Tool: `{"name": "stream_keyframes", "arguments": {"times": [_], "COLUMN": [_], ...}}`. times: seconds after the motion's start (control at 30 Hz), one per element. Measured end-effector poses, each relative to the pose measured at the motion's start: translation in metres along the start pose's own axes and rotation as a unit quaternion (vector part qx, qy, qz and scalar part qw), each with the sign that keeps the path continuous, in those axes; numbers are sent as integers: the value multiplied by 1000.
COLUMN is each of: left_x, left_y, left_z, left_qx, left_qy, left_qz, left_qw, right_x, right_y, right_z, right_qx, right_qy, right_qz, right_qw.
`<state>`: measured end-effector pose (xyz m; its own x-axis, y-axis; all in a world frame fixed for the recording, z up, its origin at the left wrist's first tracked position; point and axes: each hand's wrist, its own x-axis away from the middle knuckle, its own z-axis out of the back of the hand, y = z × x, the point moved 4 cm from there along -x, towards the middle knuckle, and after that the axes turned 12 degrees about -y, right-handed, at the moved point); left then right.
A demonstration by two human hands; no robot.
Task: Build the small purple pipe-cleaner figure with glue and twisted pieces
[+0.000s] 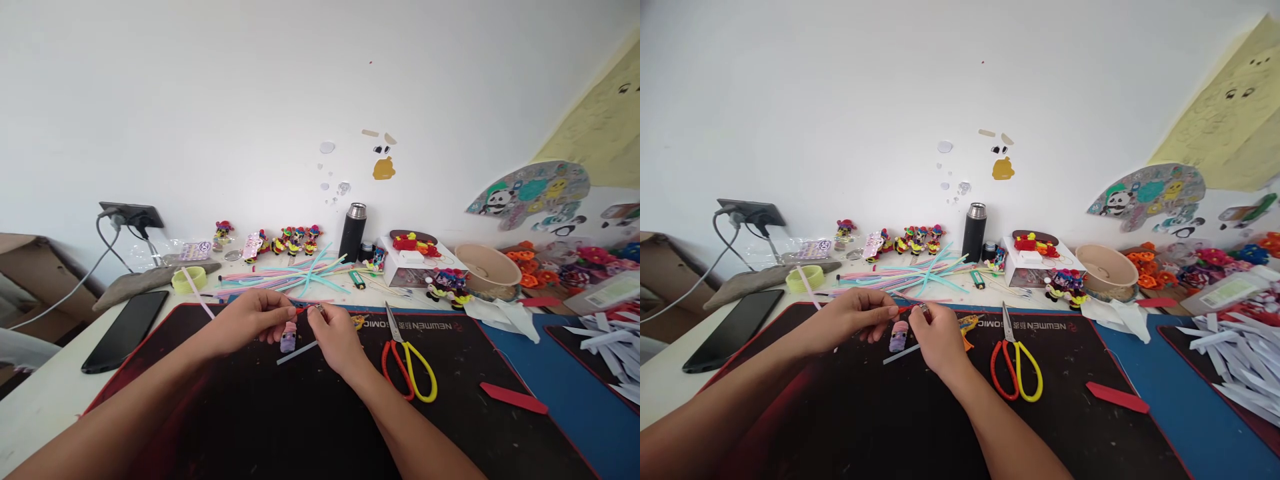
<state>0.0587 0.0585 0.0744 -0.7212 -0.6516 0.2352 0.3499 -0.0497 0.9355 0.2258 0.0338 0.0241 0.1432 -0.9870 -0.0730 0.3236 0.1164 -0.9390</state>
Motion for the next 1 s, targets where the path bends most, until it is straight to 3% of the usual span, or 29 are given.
{"name": "stream_keyframes", "arguments": {"times": [0.27, 0.83, 1.0], "left_x": [-2, 0, 1], "left_y": [-3, -4, -1], "left_z": [2, 4, 2], "left_qx": [17, -50, -40], "left_qy": [-6, 53, 44], "left_qz": [5, -3, 3], "left_qw": [1000, 997, 998], "right_x": [0, 0, 1], "right_y": [0, 0, -6], "right_z": [0, -5, -6], "right_qx": [2, -4, -24], "right_qy": [-6, -24, -36], "right_qz": [5, 2, -3], "right_qw": [1000, 1000, 999]}}
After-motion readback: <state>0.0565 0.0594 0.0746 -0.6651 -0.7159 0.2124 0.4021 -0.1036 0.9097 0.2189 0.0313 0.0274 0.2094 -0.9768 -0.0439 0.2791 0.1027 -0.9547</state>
